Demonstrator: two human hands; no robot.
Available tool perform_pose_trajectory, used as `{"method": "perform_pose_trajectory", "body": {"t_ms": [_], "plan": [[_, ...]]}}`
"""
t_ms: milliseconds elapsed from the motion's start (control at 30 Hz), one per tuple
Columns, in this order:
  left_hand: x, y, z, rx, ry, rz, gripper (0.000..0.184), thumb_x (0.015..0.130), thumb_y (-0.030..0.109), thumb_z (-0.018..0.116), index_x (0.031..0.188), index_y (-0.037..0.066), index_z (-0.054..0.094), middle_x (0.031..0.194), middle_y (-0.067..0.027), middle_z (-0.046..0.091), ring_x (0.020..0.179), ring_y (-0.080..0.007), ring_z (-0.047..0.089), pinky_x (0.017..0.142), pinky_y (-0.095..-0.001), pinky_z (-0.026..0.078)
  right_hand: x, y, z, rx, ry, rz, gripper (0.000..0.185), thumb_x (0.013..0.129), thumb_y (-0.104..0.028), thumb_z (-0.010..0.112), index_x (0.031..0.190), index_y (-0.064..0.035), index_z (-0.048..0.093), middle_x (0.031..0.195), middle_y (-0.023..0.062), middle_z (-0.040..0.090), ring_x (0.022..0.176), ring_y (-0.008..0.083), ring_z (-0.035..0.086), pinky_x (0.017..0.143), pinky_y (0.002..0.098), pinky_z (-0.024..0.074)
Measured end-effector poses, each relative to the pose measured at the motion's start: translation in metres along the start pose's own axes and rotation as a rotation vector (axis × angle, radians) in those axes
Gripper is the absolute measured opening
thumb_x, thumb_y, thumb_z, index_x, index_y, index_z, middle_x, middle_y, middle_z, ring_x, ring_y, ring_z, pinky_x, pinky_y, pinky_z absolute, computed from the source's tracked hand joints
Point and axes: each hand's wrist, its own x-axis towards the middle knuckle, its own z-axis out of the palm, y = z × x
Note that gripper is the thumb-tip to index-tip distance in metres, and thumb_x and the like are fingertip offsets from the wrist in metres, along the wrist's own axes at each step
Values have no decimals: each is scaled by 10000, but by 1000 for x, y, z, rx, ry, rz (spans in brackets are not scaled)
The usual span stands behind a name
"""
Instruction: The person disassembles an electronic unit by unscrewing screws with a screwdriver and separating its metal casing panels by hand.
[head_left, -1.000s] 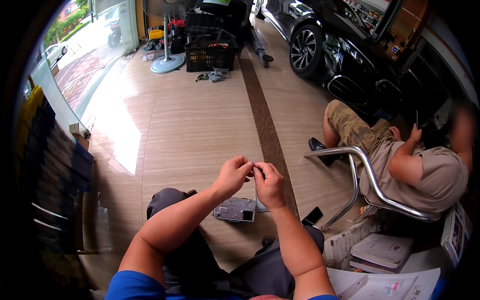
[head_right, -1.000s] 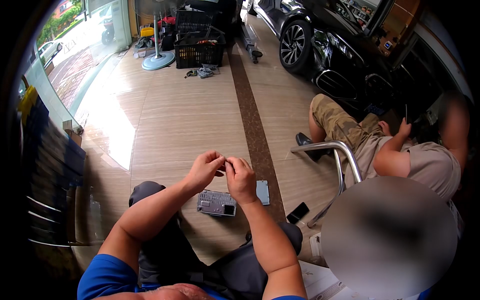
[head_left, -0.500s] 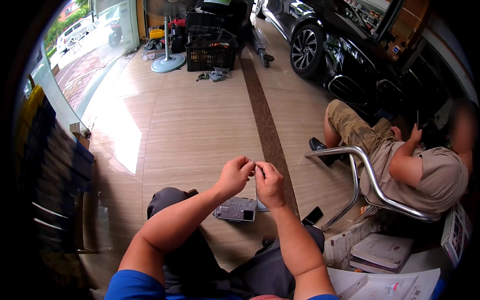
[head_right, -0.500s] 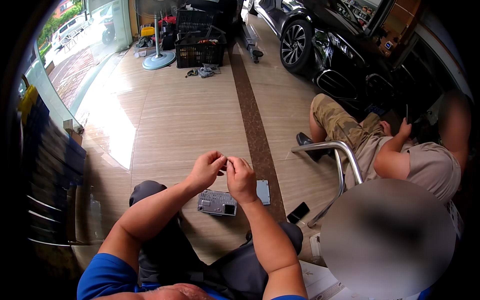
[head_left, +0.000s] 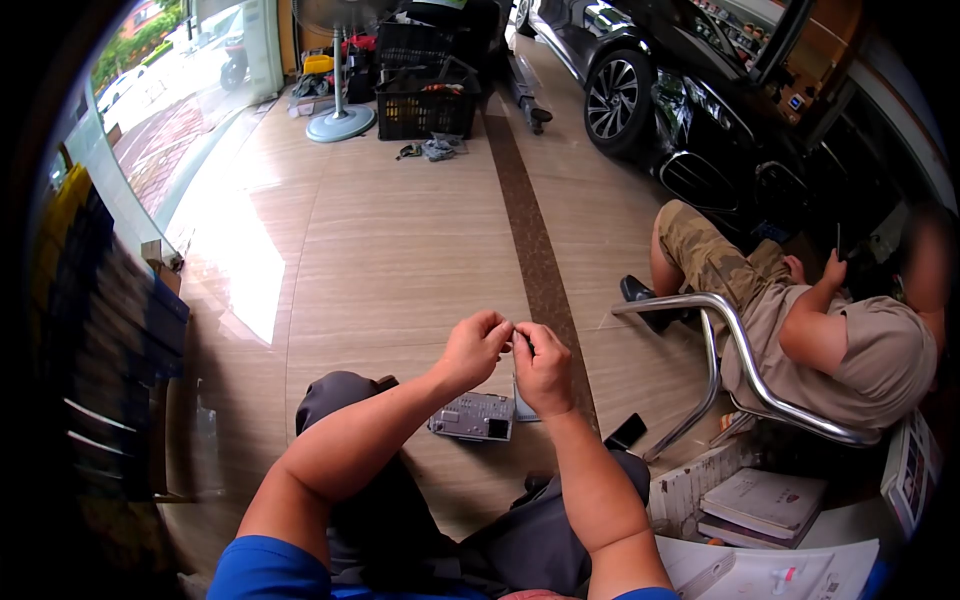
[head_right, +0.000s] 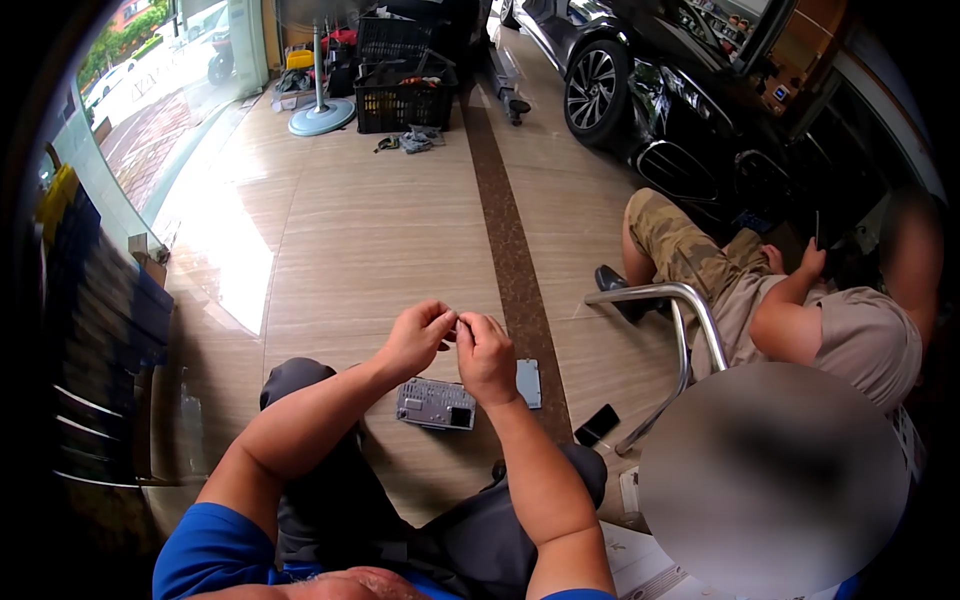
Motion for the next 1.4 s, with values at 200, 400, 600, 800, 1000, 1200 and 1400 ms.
{"method": "perform_pose_trajectory", "body": {"t_ms": [200,400,600,800,1000,1200,1400], "plan": [[-1,3,-1,39,-9,9,215,1010,204,552,966,-1,603,864,-52,652,783,-117,614,698,-285,538,1,0,0,-2,-6,19,104,887,-41,614,982,-7,641,900,189,670,837,379,654,709,435,530],[1,-2,-1,53,-2,39,218,1010,201,548,966,-6,600,869,-56,653,784,-119,615,700,-287,538,2,-4,-1,-5,-1,12,97,892,-43,609,977,-9,641,890,190,671,825,381,655,697,434,531],[2,-2,-1,37,-1,0,230,1029,209,505,979,0,589,884,-53,647,801,-123,615,704,-288,536,2,-5,-2,-8,-7,5,102,893,-42,607,983,-8,639,894,190,672,831,379,657,703,431,532],[2,-4,1,23,40,44,257,1005,199,525,956,-35,619,816,-121,681,750,-179,660,676,-329,531,1,-4,-2,11,-3,19,115,891,-56,627,998,-15,640,904,184,674,832,371,659,703,425,532],[1,-3,1,70,44,50,253,996,198,535,946,-33,626,810,-127,687,745,-182,661,679,-332,528,0,-2,-2,1,-8,20,104,888,-60,636,983,-20,641,901,179,674,833,368,659,698,423,531],[1,-2,-1,126,14,58,235,1010,199,539,963,-20,609,854,-62,661,754,-120,618,674,-289,542,0,-1,-2,-3,-12,31,90,885,-56,633,966,-18,637,893,181,675,823,372,662,695,429,533],[1,-2,0,78,27,31,236,1008,198,543,964,-26,602,852,-66,658,756,-123,622,671,-287,545,0,-2,-2,-15,-10,36,85,883,-57,634,960,-20,635,891,181,676,821,372,664,691,428,533]]}}
